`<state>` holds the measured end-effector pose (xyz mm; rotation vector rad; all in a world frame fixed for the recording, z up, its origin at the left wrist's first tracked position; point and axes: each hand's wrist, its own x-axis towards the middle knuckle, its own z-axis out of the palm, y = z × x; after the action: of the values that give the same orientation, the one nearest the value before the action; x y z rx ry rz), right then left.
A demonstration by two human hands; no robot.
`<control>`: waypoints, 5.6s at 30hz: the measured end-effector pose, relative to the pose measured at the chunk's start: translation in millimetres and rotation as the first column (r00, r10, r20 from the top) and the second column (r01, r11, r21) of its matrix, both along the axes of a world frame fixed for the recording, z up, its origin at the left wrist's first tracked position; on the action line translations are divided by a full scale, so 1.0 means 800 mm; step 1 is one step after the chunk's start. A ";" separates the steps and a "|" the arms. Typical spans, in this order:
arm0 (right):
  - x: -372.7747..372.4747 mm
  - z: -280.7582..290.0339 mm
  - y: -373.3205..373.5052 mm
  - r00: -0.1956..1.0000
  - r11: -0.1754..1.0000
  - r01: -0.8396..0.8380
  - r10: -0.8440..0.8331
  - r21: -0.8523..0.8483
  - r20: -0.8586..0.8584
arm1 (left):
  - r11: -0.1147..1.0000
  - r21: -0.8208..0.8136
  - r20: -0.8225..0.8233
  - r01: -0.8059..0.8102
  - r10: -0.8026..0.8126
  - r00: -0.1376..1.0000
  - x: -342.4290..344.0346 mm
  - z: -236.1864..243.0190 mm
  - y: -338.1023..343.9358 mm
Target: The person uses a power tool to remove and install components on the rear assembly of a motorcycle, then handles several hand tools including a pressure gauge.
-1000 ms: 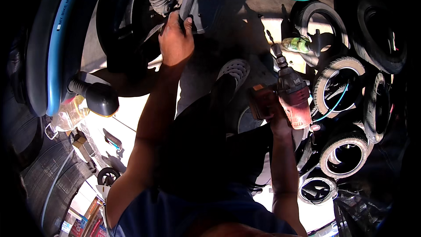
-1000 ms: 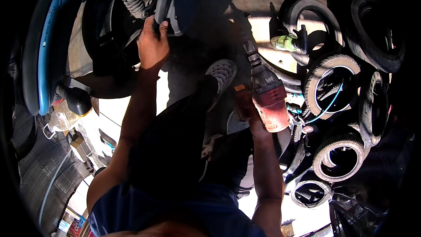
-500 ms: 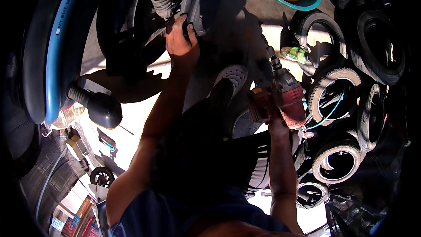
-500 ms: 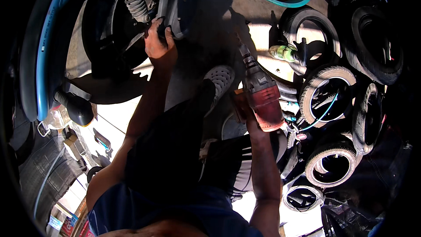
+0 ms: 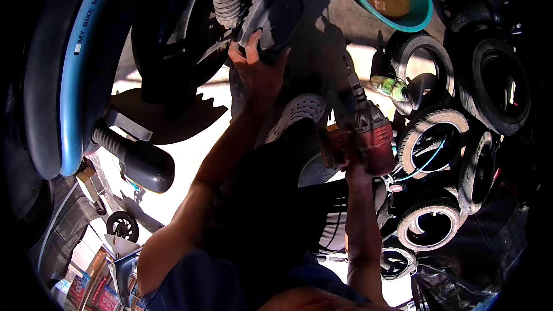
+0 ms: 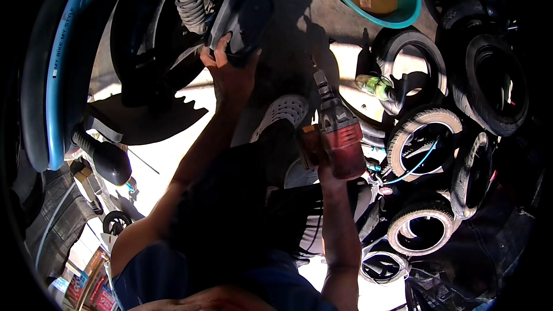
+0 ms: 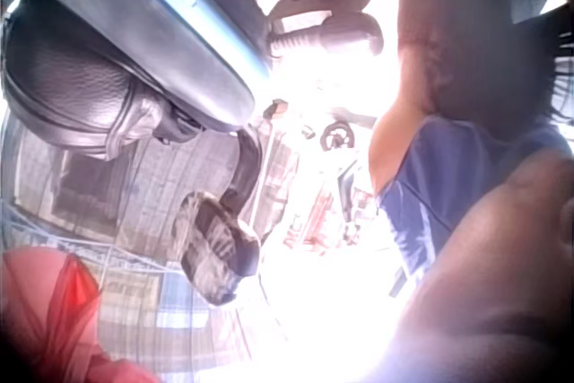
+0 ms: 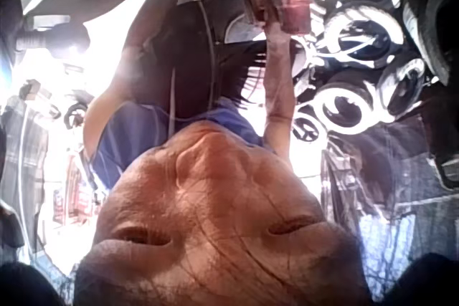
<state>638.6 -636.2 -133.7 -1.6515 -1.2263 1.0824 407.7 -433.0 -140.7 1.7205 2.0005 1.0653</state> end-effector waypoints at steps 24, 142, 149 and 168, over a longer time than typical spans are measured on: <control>0.031 0.012 0.010 0.989 0.997 0.074 -0.070 -0.025 0.132 | 0.861 -0.503 0.863 0.080 0.495 0.100 0.001 -0.009 -0.001; 0.001 0.143 0.320 0.954 0.956 -0.292 0.293 -0.028 0.063 | 0.921 -0.385 0.919 0.056 0.377 0.114 0.006 0.013 0.046; -0.004 0.177 0.375 0.909 0.919 -0.372 0.389 -0.127 0.150 | 0.906 -0.421 0.904 0.055 0.414 0.104 0.008 0.015 0.046; -0.003 0.159 0.409 0.800 0.838 -0.545 0.512 0.024 0.314 | 0.908 -0.417 0.907 0.044 0.412 0.089 0.010 0.011 0.046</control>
<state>636.5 -308.8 -6.2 -1.4462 -1.9997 1.0804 415.6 -396.6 -132.3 0.1595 1.2444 1.2896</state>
